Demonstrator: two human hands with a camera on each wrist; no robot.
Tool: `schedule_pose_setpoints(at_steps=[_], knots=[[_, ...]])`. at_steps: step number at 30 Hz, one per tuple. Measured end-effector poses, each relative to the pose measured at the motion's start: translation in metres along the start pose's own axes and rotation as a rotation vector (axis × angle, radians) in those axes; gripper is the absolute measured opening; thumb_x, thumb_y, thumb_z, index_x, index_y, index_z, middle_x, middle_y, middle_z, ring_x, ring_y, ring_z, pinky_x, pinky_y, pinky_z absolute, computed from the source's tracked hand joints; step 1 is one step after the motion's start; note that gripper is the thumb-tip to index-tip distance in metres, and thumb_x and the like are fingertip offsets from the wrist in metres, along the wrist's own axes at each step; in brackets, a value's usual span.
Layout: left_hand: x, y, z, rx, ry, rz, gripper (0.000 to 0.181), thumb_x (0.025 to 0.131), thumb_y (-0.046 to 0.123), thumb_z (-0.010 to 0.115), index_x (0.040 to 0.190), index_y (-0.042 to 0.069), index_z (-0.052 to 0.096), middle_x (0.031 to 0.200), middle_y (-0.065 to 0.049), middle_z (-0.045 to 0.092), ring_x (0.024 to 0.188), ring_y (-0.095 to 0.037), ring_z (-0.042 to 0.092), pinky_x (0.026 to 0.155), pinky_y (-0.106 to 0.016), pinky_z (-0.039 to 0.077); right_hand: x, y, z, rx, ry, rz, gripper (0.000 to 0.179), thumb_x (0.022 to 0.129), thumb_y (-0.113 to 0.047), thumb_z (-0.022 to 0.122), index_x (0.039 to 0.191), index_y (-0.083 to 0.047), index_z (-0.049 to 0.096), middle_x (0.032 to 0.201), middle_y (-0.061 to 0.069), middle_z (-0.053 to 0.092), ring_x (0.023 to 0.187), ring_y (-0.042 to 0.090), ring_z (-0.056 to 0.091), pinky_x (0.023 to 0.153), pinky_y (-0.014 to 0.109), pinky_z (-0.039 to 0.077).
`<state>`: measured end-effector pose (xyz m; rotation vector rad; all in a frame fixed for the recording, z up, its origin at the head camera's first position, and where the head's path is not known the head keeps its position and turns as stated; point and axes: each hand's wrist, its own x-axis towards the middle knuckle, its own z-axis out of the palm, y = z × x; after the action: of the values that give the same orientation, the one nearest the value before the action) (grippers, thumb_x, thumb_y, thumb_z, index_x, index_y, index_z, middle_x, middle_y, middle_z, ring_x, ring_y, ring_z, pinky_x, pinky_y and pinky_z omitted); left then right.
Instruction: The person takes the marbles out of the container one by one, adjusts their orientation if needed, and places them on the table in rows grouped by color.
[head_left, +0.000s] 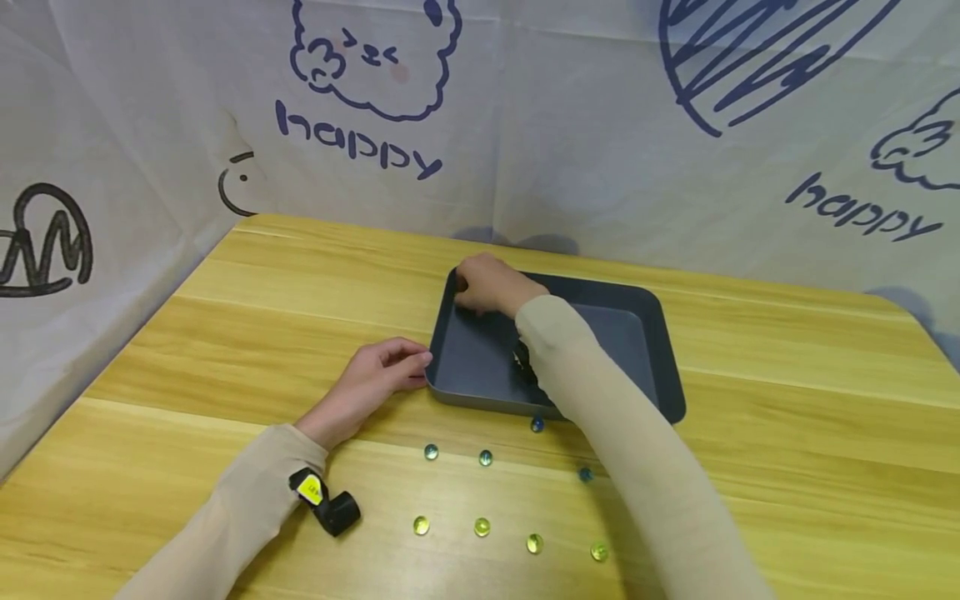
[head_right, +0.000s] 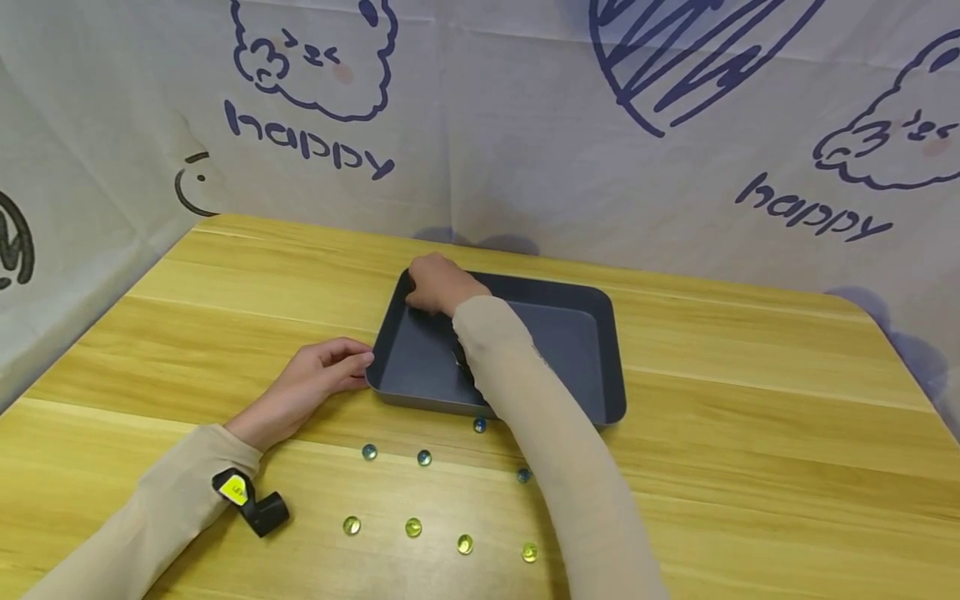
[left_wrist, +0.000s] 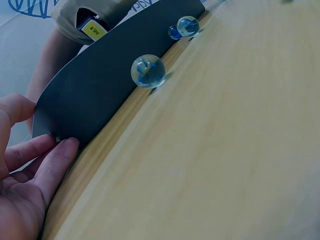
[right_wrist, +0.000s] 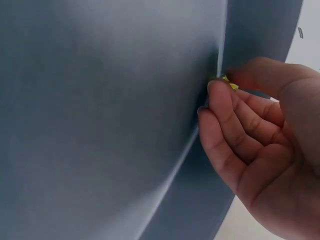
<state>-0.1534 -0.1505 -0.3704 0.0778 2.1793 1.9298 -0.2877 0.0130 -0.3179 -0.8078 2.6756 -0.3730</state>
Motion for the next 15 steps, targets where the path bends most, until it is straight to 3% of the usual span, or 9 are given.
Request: schedule_pose_setpoints(at_steps=[3,8,10,15], knots=[[0.001,0.0,0.0,-0.001,-0.002,-0.003,0.031,0.091,0.019,0.057,0.111,-0.005,0.056,0.109,-0.018,0.055,0.095,-0.024,0.058,0.081,-0.029,0.051,-0.002,0.002,-0.004,-0.001,0.002,0.001,0.012,0.088,-0.019,0.059,0.085,-0.008,0.062,0.074,0.004,0.06,0.06,0.013,0.059,0.058,0.026,0.05],[0.001,-0.001,0.0,-0.001,-0.002,-0.005,0.032,0.091,0.02,0.057,0.111,-0.005,0.056,0.11,-0.018,0.055,0.095,-0.024,0.059,0.081,-0.029,0.051,-0.007,0.004,-0.015,-0.015,0.055,-0.036,0.012,0.087,-0.017,0.059,0.088,-0.006,0.061,0.072,0.003,0.063,0.06,0.013,0.06,0.075,0.028,0.047],[0.001,0.0,0.0,-0.004,-0.001,-0.004,0.032,0.091,0.019,0.057,0.111,-0.005,0.056,0.11,-0.018,0.055,0.095,-0.024,0.058,0.081,-0.029,0.051,-0.011,0.004,-0.021,-0.012,0.071,-0.043,0.011,0.087,-0.016,0.058,0.088,-0.005,0.06,0.074,0.004,0.063,0.06,0.013,0.061,0.075,0.028,0.047],[0.001,0.0,0.001,-0.002,0.0,-0.011,0.032,0.091,0.019,0.057,0.112,-0.005,0.056,0.11,-0.018,0.055,0.096,-0.024,0.058,0.081,-0.029,0.051,-0.023,0.004,-0.032,0.001,0.065,-0.03,0.011,0.087,-0.018,0.057,0.091,-0.009,0.06,0.079,0.003,0.061,0.06,0.014,0.06,0.06,0.028,0.049]])
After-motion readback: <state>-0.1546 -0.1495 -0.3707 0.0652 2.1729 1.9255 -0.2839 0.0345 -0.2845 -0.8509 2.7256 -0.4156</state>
